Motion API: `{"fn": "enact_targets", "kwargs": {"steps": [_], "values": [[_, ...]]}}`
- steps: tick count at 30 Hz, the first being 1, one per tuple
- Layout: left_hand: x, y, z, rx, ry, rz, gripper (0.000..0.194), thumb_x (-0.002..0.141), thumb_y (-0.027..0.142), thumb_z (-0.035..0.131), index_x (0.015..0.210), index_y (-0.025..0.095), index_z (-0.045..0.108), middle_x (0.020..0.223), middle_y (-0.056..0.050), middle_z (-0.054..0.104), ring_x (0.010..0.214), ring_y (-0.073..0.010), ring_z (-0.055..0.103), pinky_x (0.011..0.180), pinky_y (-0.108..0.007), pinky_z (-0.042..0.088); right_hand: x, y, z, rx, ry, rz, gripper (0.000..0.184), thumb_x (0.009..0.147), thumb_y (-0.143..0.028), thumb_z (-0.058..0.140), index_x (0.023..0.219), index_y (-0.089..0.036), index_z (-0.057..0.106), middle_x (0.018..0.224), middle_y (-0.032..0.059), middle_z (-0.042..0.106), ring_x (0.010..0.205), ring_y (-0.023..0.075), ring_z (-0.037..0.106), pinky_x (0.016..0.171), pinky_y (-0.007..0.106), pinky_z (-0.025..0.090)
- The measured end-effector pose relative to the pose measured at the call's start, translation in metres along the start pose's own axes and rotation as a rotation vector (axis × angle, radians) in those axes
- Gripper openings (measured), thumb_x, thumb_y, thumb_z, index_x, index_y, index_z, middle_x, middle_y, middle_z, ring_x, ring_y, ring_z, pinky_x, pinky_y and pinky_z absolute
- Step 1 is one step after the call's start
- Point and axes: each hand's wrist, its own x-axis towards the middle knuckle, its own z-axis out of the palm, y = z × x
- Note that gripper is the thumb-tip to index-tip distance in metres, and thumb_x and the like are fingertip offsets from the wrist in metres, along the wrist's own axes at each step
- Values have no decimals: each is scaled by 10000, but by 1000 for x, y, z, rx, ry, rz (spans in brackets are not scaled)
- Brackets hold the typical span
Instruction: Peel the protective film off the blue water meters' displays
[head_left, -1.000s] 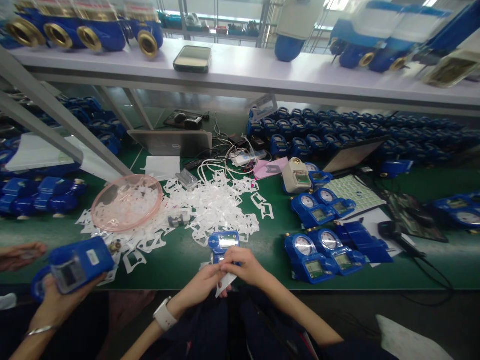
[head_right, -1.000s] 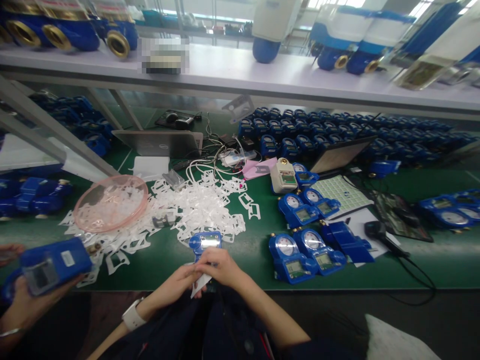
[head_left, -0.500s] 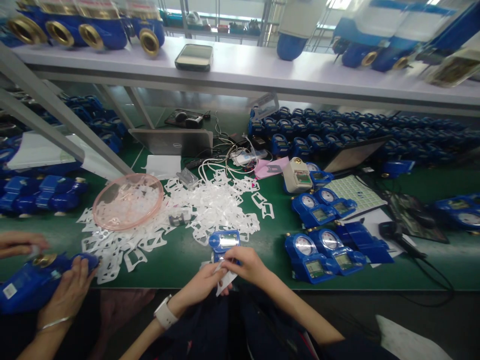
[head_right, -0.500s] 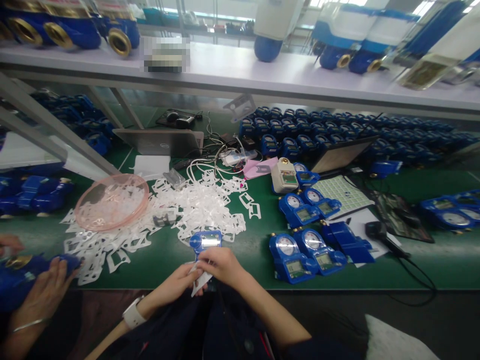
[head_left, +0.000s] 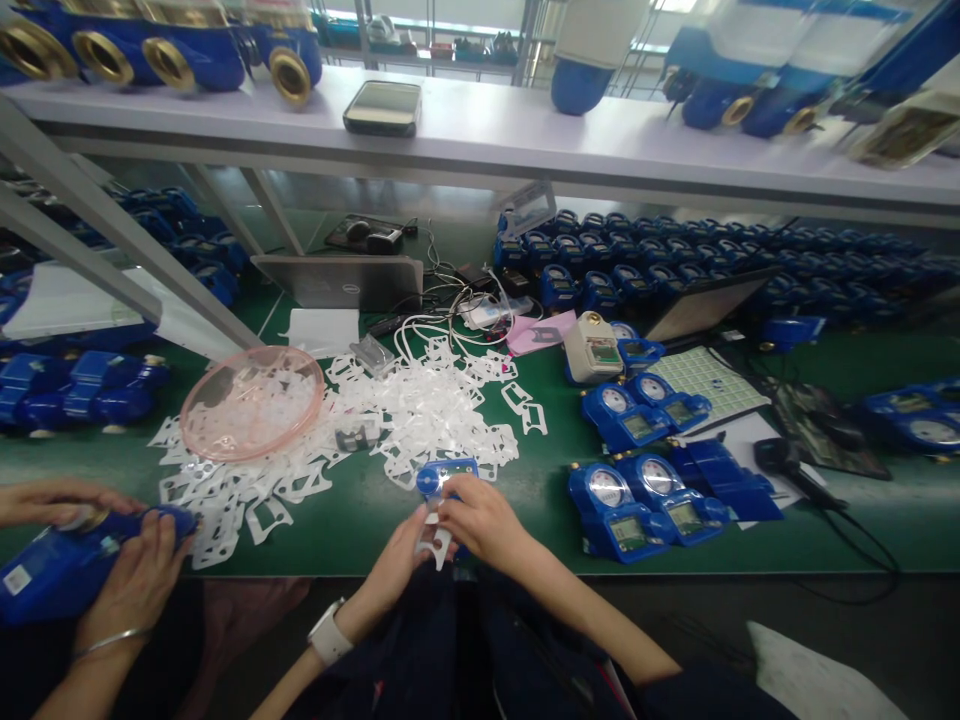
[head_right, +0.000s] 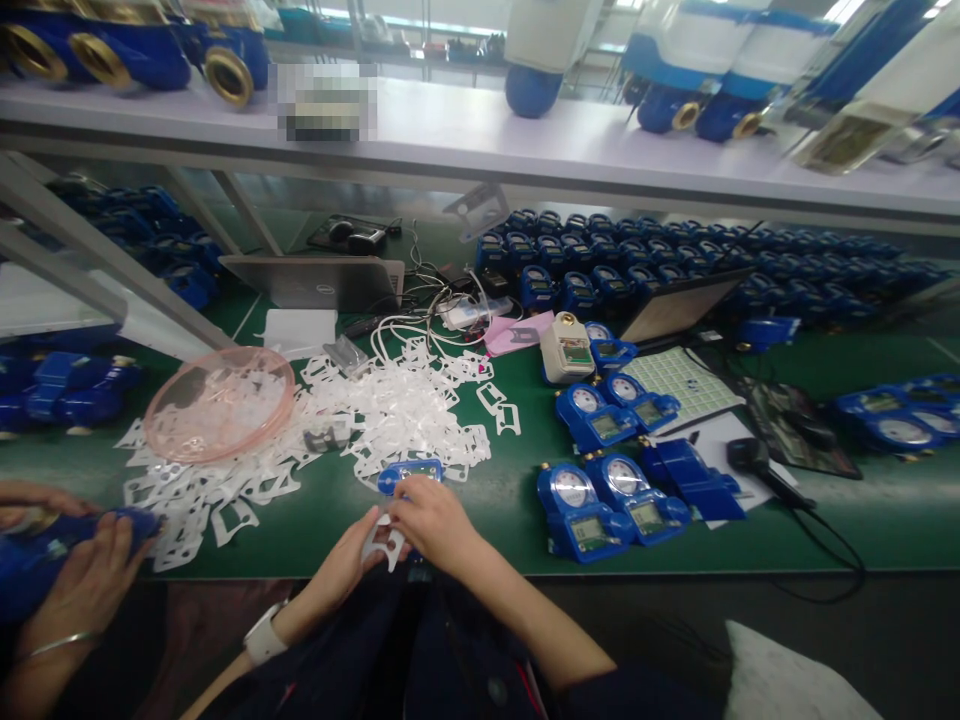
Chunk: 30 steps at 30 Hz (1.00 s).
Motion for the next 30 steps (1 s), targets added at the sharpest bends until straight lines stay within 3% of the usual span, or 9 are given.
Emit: {"fn": "enact_targets", "kwargs": {"steps": [5,8,11,13,17,21,25,27,30], "values": [[14,22,-9,-473,220,-34,387,918,417,315,950,202,636,870,-56,711,883,-202,666,861,-334,522,-10,-8,-20,215,-210,-24,82,865,-245,552,839,-188,604,958,73,627,864,180,582,742,288,479],[19,29,-17,-482,247,68,401,907,446,333,1072,165,567,943,-94,688,925,-200,653,935,-388,494,-13,8,-41,377,-133,292,86,871,-248,534,834,-198,595,785,18,635,691,140,588,626,243,475],[19,22,-22,-60,198,275,478,864,493,418,1177,145,521,1137,-137,619,1052,-236,599,999,-454,438,-10,27,-52,238,240,631,108,856,-219,508,861,-196,613,777,28,638,693,154,595,644,274,488],[17,15,-22,384,143,480,492,831,472,504,1217,168,508,1254,-142,544,1160,-264,524,1035,-470,397,-8,31,-49,214,363,704,140,828,-225,526,914,-189,630,879,63,655,777,177,612,675,293,501],[15,8,-16,996,64,828,508,804,401,582,1256,196,471,1243,-138,551,1187,-279,496,1014,-452,426,-7,17,-23,639,184,818,216,794,-370,584,817,-169,661,703,45,671,626,171,624,538,264,488],[16,7,-10,1178,11,1027,554,810,389,583,1300,206,402,1203,-138,574,1135,-267,536,972,-435,462,-12,4,-1,889,157,950,259,711,-414,674,718,-157,642,556,9,640,500,144,593,474,234,457],[21,5,-9,1099,21,994,684,772,442,619,1345,200,334,1325,-165,469,1252,-288,425,1035,-490,382,-19,8,7,931,236,977,276,729,-436,658,713,-164,611,537,2,635,502,142,604,424,202,430],[28,3,-10,954,103,869,633,811,444,564,1345,191,337,1401,-173,384,1316,-284,343,1075,-507,318,-21,15,9,937,290,1009,297,722,-457,657,709,-166,596,528,2,632,493,143,603,397,194,420],[42,-2,-16,679,197,615,477,870,416,452,1276,165,435,1380,-158,428,1300,-252,378,1091,-479,298,-22,24,12,921,357,1063,323,684,-470,684,691,-161,593,513,4,626,464,136,590,378,191,414]]}}
